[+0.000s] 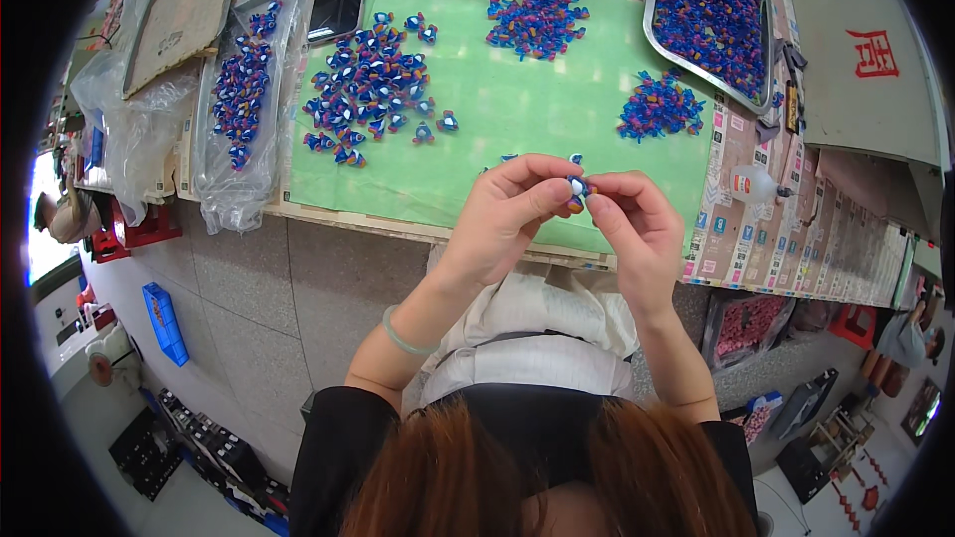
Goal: Assembling small plastic toy components by applying glue from a squeeze bottle.
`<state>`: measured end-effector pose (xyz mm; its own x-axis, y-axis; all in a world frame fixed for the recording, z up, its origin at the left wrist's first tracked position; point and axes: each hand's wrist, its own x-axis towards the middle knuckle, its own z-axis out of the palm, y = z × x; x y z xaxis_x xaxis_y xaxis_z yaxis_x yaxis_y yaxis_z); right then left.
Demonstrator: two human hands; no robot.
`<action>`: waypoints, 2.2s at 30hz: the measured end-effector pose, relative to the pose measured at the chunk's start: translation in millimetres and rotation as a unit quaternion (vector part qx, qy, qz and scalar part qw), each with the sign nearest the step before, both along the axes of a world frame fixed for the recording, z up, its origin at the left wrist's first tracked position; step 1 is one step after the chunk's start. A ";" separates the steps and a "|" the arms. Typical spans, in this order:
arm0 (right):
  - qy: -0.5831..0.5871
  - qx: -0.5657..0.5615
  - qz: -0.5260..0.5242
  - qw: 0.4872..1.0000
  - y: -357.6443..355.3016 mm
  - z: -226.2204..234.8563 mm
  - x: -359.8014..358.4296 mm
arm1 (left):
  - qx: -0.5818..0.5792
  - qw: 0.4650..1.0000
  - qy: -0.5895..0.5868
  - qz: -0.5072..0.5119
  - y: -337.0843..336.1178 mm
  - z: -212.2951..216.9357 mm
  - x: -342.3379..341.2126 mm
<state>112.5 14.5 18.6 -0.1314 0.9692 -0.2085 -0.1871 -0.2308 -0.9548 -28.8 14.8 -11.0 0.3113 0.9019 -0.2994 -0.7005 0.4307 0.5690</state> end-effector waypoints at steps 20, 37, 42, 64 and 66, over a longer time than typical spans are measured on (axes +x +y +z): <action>-0.332 0.175 -0.407 0.833 -20.1 -52.8 95.0 | 0.219 0.609 0.734 0.207 28.6 -31.5 -44.2; -0.108 0.101 -0.347 0.926 20.3 -57.3 135.4 | 0.201 0.832 0.517 0.021 21.7 -9.2 19.2; 0.042 0.015 -0.207 0.977 -2.4 -19.8 94.6 | -0.020 0.997 0.077 0.023 12.4 -4.8 8.7; -0.161 0.196 -0.096 0.963 -15.0 8.8 37.8 | -0.147 0.984 -0.096 -0.013 3.2 -12.1 3.0; -0.163 0.179 -0.093 0.966 -14.8 8.9 37.7 | -0.147 0.985 -0.094 -0.012 3.2 -11.9 3.2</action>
